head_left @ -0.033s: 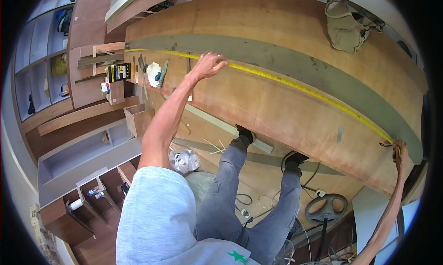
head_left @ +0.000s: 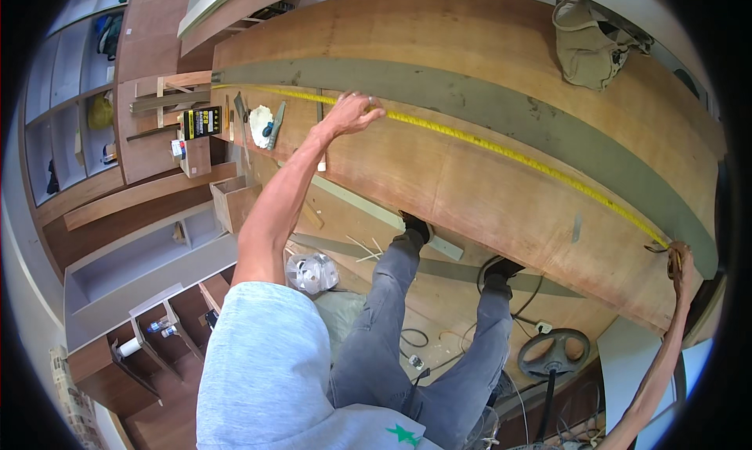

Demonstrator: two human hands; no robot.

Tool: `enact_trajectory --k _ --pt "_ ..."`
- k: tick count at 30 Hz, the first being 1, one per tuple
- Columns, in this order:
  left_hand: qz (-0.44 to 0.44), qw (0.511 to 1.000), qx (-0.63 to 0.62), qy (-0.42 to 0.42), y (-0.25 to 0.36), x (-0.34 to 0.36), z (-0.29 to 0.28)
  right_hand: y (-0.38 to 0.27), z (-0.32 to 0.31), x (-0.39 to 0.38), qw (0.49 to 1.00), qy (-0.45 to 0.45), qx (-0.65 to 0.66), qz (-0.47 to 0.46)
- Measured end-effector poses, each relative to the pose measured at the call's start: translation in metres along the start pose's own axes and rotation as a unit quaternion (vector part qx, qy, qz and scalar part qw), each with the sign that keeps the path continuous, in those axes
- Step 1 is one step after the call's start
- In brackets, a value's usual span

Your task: The person uses a tape measure to determine the length of a curved wooden panel and marks it with a pencil.

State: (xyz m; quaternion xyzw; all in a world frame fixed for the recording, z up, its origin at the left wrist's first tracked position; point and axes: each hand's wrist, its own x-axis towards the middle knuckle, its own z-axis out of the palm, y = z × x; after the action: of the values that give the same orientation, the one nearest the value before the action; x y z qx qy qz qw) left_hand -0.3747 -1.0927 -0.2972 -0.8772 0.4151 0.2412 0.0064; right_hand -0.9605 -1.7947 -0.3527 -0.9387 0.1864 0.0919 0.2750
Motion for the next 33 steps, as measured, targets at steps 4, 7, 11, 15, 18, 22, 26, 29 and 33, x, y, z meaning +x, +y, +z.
enact_trajectory --k 4,7,11,15,18,22,26,29,33 --pt "-0.060 0.989 -0.036 -0.131 -0.014 -0.020 0.004 -0.006 -0.022 -0.013 0.991 -0.112 0.029 0.074" --pt "-0.092 0.982 -0.072 -0.150 -0.020 -0.031 0.000 -0.019 -0.020 -0.023 0.989 -0.114 0.051 0.072" --pt "-0.112 0.979 -0.102 -0.140 -0.026 -0.039 -0.022 -0.032 -0.008 -0.029 0.994 -0.077 0.065 0.045" --pt "-0.118 0.980 -0.096 -0.125 -0.038 -0.045 -0.054 -0.048 0.003 -0.018 0.983 -0.139 0.066 0.097" --pt "-0.110 0.986 -0.063 -0.110 -0.046 -0.043 -0.068 -0.056 0.014 -0.023 0.985 -0.094 0.115 0.092" --pt "-0.109 0.988 -0.037 -0.106 -0.059 -0.040 -0.075 -0.061 0.020 -0.019 0.988 -0.107 0.099 0.055" --pt "-0.115 0.984 -0.038 -0.134 -0.059 -0.031 -0.078 -0.068 0.021 -0.022 0.989 -0.095 0.096 0.059" --pt "-0.114 0.984 -0.035 -0.130 -0.058 -0.026 -0.074 -0.066 0.023 -0.027 0.988 -0.078 0.120 0.056" --pt "-0.096 0.989 -0.036 -0.104 -0.058 -0.026 -0.065 -0.060 0.022 -0.026 0.989 -0.087 0.105 0.061"
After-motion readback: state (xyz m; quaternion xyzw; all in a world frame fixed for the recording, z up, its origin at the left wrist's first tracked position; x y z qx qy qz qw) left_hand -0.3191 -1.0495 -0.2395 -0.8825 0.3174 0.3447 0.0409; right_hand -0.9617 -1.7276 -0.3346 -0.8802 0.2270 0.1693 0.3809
